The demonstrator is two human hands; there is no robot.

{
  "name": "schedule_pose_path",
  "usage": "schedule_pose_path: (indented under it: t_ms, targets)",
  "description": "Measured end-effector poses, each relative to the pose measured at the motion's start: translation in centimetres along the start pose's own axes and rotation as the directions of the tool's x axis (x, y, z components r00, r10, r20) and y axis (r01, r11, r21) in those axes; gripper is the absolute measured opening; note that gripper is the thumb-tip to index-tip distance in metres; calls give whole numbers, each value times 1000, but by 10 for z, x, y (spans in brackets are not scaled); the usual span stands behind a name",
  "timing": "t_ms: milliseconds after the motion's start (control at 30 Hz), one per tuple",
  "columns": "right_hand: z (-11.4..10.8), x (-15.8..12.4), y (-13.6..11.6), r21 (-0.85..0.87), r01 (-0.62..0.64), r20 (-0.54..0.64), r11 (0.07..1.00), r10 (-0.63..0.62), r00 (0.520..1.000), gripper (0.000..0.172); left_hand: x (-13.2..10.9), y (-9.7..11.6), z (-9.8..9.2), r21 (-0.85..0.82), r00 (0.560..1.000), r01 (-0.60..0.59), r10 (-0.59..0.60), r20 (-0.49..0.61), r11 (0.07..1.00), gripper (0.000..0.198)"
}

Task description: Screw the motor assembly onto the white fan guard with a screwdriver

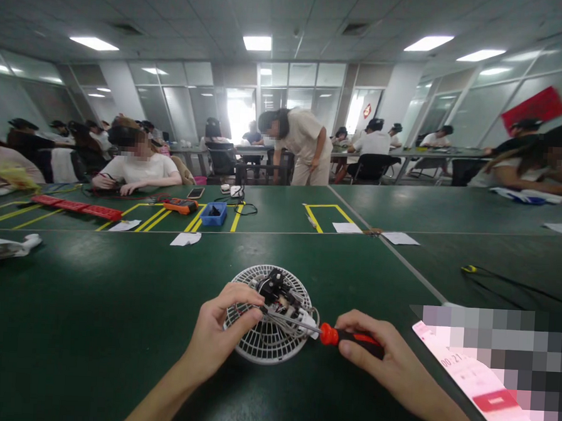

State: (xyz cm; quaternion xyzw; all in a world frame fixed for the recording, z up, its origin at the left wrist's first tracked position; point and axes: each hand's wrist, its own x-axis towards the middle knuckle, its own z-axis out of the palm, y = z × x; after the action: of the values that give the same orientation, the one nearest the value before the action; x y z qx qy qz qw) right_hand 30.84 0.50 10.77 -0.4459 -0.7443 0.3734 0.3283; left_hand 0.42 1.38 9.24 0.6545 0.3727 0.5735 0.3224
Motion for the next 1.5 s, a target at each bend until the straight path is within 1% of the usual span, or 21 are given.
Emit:
schedule_pose_path:
  t_ms: [133,200,300,400,500,567,767,900,1000,1100,1233,1400,1500]
  targets:
    - [-6,-3,-3,12,-66,53,998,65,996,34,-1,-3,8,32,1000,15,-15,13,999,10]
    - [-7,-4,-3,29,-88,66,996,86,994,35,-4,-5,10,28,999,32,-33,27,999,12]
    - [-5,-4,-3,28,-53,36,998,52,998,28,-9,-10,11,8,995,84,-84,49,996,15]
    - [-1,-3,-1,-13,-5,-19,1000,4,1000,30,-12,-14,11,1,993,117,-117,22,993,17]
    - [4,-2,-1,-43,4,-28,999,-5,1000,17,-12,-14,11,-5,991,133,-133,6,991,21]
    - [4,-2,-2,-37,14,-40,999,-16,999,13,-10,-13,12,-21,989,150,-149,19,988,24]
    - [-2,-4,-7,13,1,-22,1000,-1,1000,14,-4,-5,17,-29,976,211,-209,64,977,23]
    - [-7,-3,-5,11,-3,-9,1000,3,1000,17,1,0,23,-24,974,222,-221,56,975,23]
    - [-6,-2,-3,19,-6,-26,1000,6,1000,16,3,0,25,-56,971,237,-235,42,970,27]
    - [-4,-2,-4,26,-8,-37,1000,9,999,14,3,-1,25,-86,967,254,-250,45,963,28]
    - [-1,-1,-8,8,-16,-59,1000,17,998,10,0,-3,20,-83,963,270,-268,28,959,27]
    - [-1,0,-5,-36,14,-105,999,-18,994,13,-1,-2,17,-63,962,271,-270,26,960,25]
    - [-3,-1,-3,-47,26,-105,999,-31,994,13,-1,-2,18,-52,963,270,-268,29,962,24]
